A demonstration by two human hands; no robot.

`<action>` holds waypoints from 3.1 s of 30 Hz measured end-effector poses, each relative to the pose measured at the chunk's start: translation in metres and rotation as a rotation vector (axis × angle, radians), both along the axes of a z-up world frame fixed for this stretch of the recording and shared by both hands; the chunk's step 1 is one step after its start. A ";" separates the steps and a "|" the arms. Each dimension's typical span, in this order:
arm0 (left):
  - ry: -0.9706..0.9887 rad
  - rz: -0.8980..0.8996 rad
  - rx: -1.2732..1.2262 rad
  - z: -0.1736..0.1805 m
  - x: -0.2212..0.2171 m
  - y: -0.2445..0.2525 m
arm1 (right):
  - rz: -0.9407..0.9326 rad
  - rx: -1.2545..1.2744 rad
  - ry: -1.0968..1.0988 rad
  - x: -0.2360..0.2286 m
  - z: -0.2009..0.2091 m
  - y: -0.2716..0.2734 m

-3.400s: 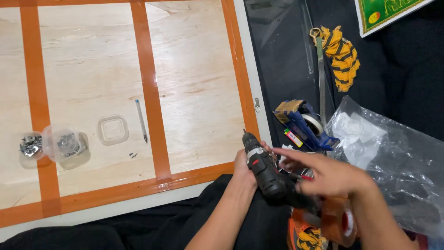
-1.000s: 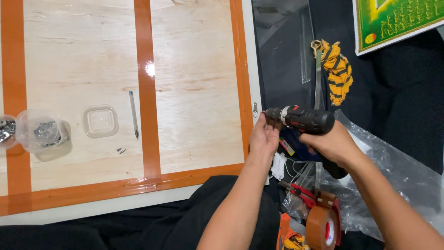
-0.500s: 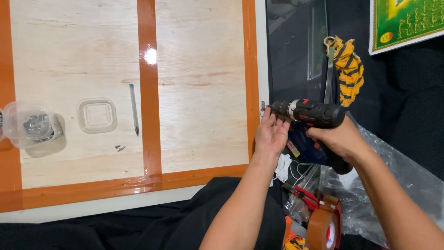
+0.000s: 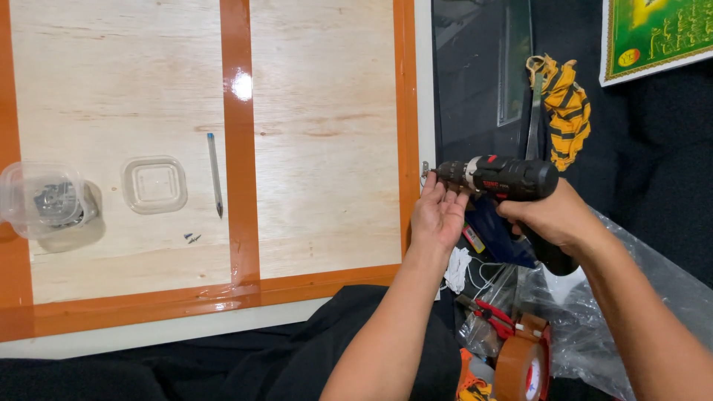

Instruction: Attaching metal hardware clips to a wooden frame using a power drill and screws.

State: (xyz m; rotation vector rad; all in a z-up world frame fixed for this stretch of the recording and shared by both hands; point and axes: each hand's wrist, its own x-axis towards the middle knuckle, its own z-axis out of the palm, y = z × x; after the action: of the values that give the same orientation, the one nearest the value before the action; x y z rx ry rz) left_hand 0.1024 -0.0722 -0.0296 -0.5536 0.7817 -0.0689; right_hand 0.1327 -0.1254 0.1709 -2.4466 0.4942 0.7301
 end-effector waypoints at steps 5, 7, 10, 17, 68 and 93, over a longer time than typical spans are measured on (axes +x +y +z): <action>0.028 0.011 -0.017 0.011 -0.001 0.008 | 0.015 0.022 0.035 0.003 0.003 0.004; 0.029 0.014 -0.015 0.012 -0.001 0.010 | 0.012 0.022 0.036 0.004 0.001 0.004; 0.027 0.017 -0.031 0.012 0.000 0.011 | 0.021 0.027 0.037 0.005 0.002 0.006; 0.024 -0.012 0.001 0.007 0.001 0.008 | 0.017 0.033 0.032 0.006 0.000 0.003; -0.440 -1.149 2.366 0.023 -0.008 0.072 | 0.208 -0.172 0.203 0.077 -0.007 0.026; -0.506 -0.814 2.925 -0.027 0.011 0.100 | 0.329 -0.251 0.272 0.082 0.018 0.053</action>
State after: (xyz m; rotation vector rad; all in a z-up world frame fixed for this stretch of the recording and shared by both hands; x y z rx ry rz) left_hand 0.1135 0.0283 -0.0568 2.4503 -0.0830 0.2034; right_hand 0.2144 -0.0726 0.1892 -2.7121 0.2986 1.2131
